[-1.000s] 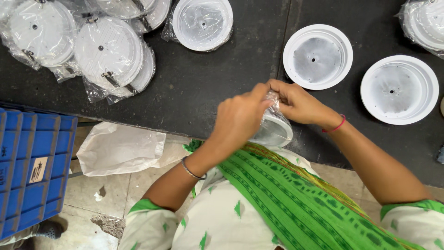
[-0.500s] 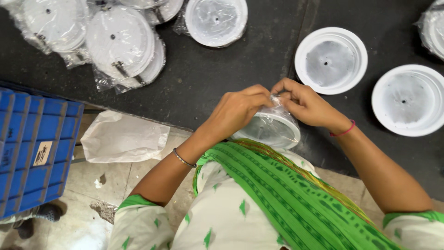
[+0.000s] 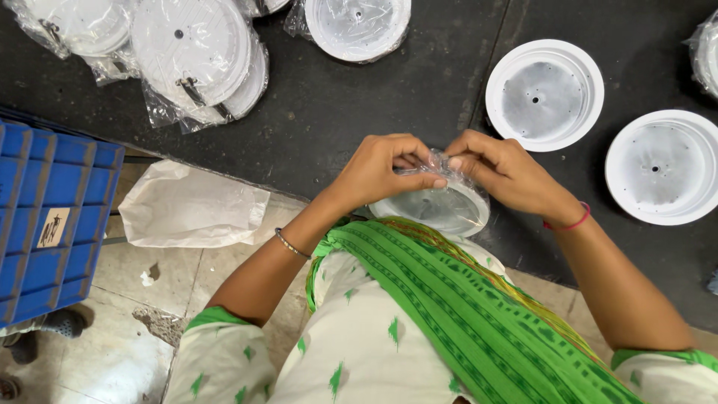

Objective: The person wipes white round plastic light fixture covers with a blue cloth, turning each one and stacking the wiped covers on the workbench. They then take plastic bags and wrap the covers one at a time, placing the wrapped covers in a pile.

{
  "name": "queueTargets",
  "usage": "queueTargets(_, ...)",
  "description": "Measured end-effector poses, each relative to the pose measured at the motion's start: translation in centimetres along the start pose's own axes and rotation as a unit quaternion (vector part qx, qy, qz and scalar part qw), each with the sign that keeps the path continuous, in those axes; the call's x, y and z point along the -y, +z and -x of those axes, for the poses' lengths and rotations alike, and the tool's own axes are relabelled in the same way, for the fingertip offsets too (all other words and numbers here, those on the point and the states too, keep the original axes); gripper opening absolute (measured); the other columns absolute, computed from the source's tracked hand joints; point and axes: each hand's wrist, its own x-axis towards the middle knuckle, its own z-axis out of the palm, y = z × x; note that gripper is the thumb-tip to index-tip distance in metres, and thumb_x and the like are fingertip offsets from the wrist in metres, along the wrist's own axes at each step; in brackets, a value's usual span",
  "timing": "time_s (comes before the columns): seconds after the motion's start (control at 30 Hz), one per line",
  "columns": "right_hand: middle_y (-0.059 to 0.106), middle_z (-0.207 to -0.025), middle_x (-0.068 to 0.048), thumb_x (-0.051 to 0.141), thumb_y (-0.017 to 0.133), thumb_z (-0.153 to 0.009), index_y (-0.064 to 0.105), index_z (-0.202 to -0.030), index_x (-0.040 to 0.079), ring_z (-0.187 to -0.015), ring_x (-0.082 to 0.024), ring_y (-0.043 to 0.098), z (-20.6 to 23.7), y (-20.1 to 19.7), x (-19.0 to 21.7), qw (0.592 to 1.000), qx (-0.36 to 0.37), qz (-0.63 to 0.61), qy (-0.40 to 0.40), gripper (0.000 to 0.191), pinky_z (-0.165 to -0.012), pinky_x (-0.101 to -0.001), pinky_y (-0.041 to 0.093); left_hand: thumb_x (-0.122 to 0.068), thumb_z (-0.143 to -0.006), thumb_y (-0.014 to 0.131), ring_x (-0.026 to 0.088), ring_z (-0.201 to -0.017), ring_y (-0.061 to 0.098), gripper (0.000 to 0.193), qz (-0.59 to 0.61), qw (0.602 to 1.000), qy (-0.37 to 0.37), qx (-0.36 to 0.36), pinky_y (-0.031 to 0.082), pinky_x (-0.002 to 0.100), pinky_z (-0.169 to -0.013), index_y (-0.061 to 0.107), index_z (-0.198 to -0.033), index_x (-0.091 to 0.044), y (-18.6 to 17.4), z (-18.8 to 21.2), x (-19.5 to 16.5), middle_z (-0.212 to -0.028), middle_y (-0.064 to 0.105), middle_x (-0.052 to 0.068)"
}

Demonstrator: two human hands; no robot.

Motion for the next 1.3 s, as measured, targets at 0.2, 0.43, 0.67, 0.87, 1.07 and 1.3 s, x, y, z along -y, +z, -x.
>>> queueTargets(0.2,0.069,-0.078,-0.003,0.018,0.061,-0.100,0.067,-0.107,0.007,-0.065,-0.007,0.061,0.2,0.0,0.9,0.999,-0.005,0.042,-0.011,0.015,-0.059,-0.0278,0.048,-0.033,-0.084,0.083,0.009,-0.082,0.077,0.031,0.088,0.992,-0.090,0.025,0.062,0.024,-0.076,0.076,-0.097,-0.005,0.0,-0.5,0.7,-0.090,0.081,0.006)
queueTargets(0.43,0.066,-0.072,-0.003,0.012,0.065,-0.098,0.063,-0.104,0.004,-0.061,-0.007,0.054,-0.2,0.2,0.2,1.000,-0.004,0.001,0.016,0.011,-0.054,-0.0265,0.043,-0.062,-0.073,0.079,0.023,-0.064,0.073,0.062,-0.158,0.981,-0.105,-0.036,0.055,0.033,-0.058,0.073,-0.081,-0.001,1.5,-0.7,-2.2,-0.072,0.073,0.014)
queueTargets(0.67,0.067,-0.075,-0.001,0.003,0.060,-0.096,0.061,-0.107,0.004,-0.068,-0.003,0.056,0.0,0.2,-0.4,0.999,-0.013,-0.026,-0.019,0.011,-0.058,-0.0241,0.045,-0.043,-0.084,0.082,0.030,-0.076,0.064,0.044,-0.286,0.942,0.110,-0.139,0.051,0.038,-0.063,0.068,-0.077,-0.002,2.8,-0.7,-2.4,-0.086,0.062,0.012)
queueTargets(0.87,0.068,-0.076,-0.002,0.006,0.060,-0.098,0.060,-0.110,0.004,-0.070,-0.003,0.056,-0.1,-0.3,-0.8,0.999,0.008,-0.042,-0.012,0.011,-0.064,-0.0246,0.047,-0.025,-0.083,0.085,0.010,-0.069,0.066,0.029,-0.021,0.998,-0.052,0.030,0.051,0.026,-0.060,0.075,-0.084,0.002,0.7,-2.4,1.4,-0.083,0.069,0.004)
queueTargets(1.07,0.072,-0.085,-0.005,0.016,0.063,-0.100,0.064,-0.110,0.005,-0.078,-0.009,0.067,-0.1,-0.4,0.6,0.999,0.014,0.006,-0.041,0.015,-0.069,-0.0279,0.052,-0.013,-0.085,0.083,0.008,-0.075,0.070,0.018,0.265,0.940,-0.168,0.134,0.058,0.021,-0.068,0.073,-0.092,0.000,-0.7,-3.6,4.5,-0.086,0.076,0.008)
queueTargets(1.3,0.070,-0.089,-0.016,0.024,0.074,-0.089,0.064,-0.112,0.005,-0.073,-0.031,0.070,1.7,1.3,4.0,0.985,-0.041,0.147,-0.074,0.032,-0.064,-0.0384,0.053,-0.008,-0.084,0.084,0.010,-0.082,0.071,0.018,0.259,0.941,-0.153,0.153,0.059,0.024,-0.075,0.072,-0.094,0.001,-1.3,-4.0,7.0,-0.091,0.075,0.007)
